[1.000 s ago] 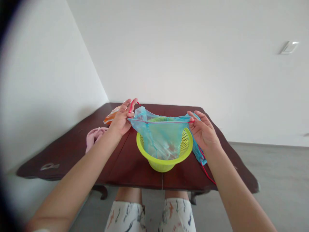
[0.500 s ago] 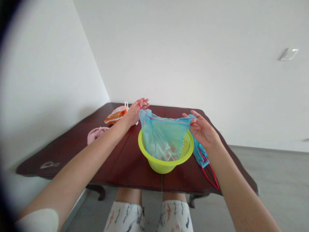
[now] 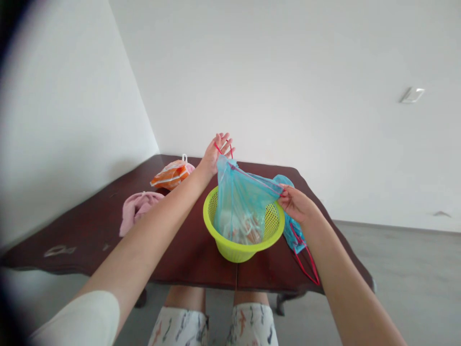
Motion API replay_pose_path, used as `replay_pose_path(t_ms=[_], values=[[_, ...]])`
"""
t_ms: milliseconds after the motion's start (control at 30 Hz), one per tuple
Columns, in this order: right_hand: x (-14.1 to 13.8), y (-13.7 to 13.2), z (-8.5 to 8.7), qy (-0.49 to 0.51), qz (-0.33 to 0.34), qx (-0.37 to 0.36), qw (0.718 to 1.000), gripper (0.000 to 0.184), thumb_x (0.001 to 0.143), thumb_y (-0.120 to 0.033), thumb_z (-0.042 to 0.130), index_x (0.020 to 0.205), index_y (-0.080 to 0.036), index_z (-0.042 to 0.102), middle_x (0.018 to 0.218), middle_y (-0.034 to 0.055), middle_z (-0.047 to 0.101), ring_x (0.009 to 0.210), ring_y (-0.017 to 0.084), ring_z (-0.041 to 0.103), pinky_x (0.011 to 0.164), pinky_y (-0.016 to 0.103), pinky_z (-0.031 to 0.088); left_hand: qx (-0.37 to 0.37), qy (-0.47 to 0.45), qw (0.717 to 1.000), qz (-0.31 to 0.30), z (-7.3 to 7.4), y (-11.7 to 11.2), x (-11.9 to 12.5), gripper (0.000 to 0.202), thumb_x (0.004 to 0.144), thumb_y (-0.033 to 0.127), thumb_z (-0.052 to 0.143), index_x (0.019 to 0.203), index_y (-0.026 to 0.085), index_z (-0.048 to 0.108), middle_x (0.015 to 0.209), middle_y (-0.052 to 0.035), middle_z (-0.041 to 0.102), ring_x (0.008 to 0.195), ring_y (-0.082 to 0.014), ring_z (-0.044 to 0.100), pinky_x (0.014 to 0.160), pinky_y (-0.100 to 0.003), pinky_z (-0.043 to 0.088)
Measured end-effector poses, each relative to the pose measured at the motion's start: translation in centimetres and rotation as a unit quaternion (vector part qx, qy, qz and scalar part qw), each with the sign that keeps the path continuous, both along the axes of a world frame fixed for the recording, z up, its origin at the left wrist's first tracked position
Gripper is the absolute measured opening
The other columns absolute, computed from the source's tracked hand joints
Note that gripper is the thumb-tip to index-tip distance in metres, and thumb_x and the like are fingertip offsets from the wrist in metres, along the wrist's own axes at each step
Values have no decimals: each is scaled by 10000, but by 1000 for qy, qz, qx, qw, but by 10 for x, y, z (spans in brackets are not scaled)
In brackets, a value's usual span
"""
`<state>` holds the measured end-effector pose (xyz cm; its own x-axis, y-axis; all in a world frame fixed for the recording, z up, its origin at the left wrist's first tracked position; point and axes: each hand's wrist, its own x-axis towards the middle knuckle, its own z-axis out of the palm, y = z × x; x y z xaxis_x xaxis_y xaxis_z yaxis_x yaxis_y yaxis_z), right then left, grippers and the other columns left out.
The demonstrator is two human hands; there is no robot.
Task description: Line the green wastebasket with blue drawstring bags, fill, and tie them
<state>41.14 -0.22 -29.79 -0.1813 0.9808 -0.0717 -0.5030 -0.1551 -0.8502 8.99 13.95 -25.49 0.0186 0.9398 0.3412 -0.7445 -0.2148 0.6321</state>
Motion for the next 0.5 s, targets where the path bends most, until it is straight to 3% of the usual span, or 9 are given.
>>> replay_pose_path(t_ms=[133,267,367,500], values=[[6,-15,10,-33,27,-19,999,450,855,-326,1113,875,-217,677,646,-85,593,518,63,518,464,149,525,46,-2,999,-13,26,-15,4,430,1156,519,798,1533,346,683,1876,-74,577,1782,-301,499,1441,-568,425],[14,-40,25,-99,40,10,994,451,830,-474,1134,987,-212,803,815,-17,792,620,107,676,599,205,671,93,50,994,0,38,-48,-12,411,1125,580,838,1422,322,721,1880,-59,576,1791,-328,482,1426,-578,437],[23,-68,34,-163,11,44,986,450,900,-535,1069,1163,-228,870,876,28,836,678,169,744,607,260,704,110,89,990,28,35,-82,-37,469,1006,588,978,1294,299,748,1826,-57,640,1777,-368,502,1370,-541,515],[31,-114,39,-200,-37,65,977,497,927,-624,1017,1217,-242,889,772,9,707,554,128,580,439,206,545,106,127,983,85,21,-135,-69,574,824,539,1128,1199,296,769,1746,-59,714,1661,-337,647,1187,-340,662]])
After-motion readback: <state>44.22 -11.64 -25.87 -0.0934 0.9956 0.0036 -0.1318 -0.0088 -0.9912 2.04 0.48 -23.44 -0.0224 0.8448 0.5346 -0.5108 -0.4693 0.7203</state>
